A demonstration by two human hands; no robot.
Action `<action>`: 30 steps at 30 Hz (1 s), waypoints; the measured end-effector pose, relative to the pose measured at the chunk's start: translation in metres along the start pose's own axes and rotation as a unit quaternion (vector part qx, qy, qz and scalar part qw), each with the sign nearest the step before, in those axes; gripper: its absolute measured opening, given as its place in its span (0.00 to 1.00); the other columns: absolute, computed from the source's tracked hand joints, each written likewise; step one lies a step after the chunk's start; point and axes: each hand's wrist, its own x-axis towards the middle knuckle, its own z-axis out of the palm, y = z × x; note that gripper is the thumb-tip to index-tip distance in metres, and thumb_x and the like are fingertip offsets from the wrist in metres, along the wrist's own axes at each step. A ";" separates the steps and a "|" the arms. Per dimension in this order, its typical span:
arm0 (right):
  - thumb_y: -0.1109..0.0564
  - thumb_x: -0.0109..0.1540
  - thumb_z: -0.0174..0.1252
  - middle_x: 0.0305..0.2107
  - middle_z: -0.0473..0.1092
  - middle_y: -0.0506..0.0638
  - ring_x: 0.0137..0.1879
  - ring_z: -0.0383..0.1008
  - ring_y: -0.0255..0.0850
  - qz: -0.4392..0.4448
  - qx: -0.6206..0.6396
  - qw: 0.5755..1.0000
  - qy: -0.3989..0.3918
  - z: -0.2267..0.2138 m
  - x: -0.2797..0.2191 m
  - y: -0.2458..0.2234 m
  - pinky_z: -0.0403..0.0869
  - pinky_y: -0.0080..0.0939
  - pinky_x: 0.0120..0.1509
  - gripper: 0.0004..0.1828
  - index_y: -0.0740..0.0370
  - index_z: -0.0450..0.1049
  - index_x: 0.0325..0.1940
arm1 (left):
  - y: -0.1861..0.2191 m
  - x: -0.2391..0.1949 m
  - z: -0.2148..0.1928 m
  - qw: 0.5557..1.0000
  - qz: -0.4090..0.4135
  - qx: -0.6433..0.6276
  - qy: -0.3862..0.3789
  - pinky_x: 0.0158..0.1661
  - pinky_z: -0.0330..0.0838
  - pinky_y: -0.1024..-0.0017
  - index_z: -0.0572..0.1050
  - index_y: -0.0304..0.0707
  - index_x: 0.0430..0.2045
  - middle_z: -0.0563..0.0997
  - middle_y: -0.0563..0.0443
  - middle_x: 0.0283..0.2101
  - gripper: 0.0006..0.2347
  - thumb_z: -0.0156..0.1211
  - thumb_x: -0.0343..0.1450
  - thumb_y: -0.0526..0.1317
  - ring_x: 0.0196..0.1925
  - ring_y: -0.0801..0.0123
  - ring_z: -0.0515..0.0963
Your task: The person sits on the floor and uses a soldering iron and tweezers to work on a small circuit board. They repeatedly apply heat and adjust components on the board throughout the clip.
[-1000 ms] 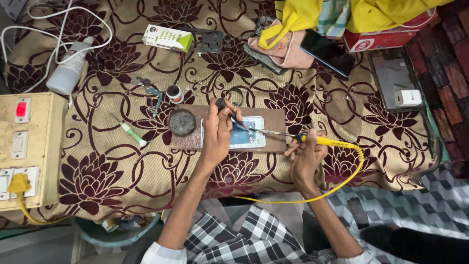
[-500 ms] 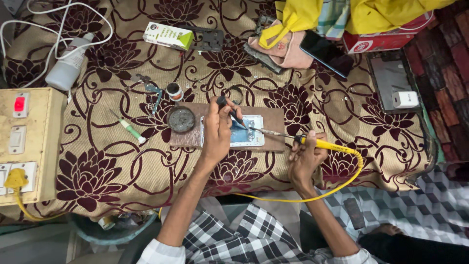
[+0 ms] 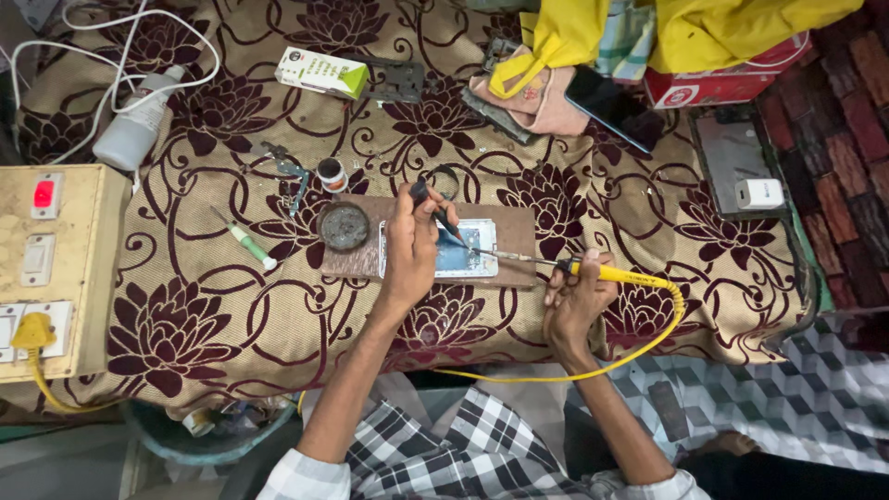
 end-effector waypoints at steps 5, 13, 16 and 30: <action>0.51 0.73 0.50 0.16 0.59 0.44 0.15 0.63 0.31 0.005 -0.017 1.000 -0.004 0.004 0.000 -0.002 0.63 0.29 0.13 0.17 0.59 0.57 0.33 | 0.003 0.001 -0.001 1.000 -0.018 0.011 0.010 0.21 0.64 0.84 0.66 0.35 0.43 0.80 0.49 0.31 0.14 0.37 0.83 0.48 0.24 0.81 0.74; 0.47 0.74 0.51 0.15 0.63 0.49 0.14 0.62 0.33 0.013 -0.032 0.999 0.000 0.004 -0.003 -0.003 0.62 0.30 0.15 0.20 0.60 0.57 0.34 | 0.002 0.000 -0.003 0.998 -0.032 -0.052 0.018 0.24 0.64 0.83 0.65 0.36 0.45 0.80 0.50 0.32 0.14 0.39 0.83 0.49 0.25 0.84 0.74; 0.47 0.74 0.51 0.16 0.65 0.51 0.15 0.64 0.34 0.009 -0.035 0.999 -0.009 0.005 -0.002 -0.004 0.63 0.30 0.16 0.20 0.60 0.57 0.35 | -0.001 -0.001 -0.005 0.998 -0.018 -0.052 0.039 0.24 0.55 0.85 0.66 0.36 0.45 0.80 0.49 0.33 0.15 0.40 0.83 0.50 0.24 0.85 0.68; 0.47 0.75 0.51 0.16 0.66 0.53 0.15 0.65 0.36 0.013 -0.051 0.998 -0.017 -0.009 -0.004 0.006 0.64 0.31 0.15 0.19 0.63 0.61 0.37 | -0.004 -0.001 -0.008 0.998 0.000 -0.058 0.026 0.19 0.59 0.85 0.67 0.36 0.43 0.81 0.49 0.31 0.16 0.40 0.82 0.52 0.18 0.84 0.66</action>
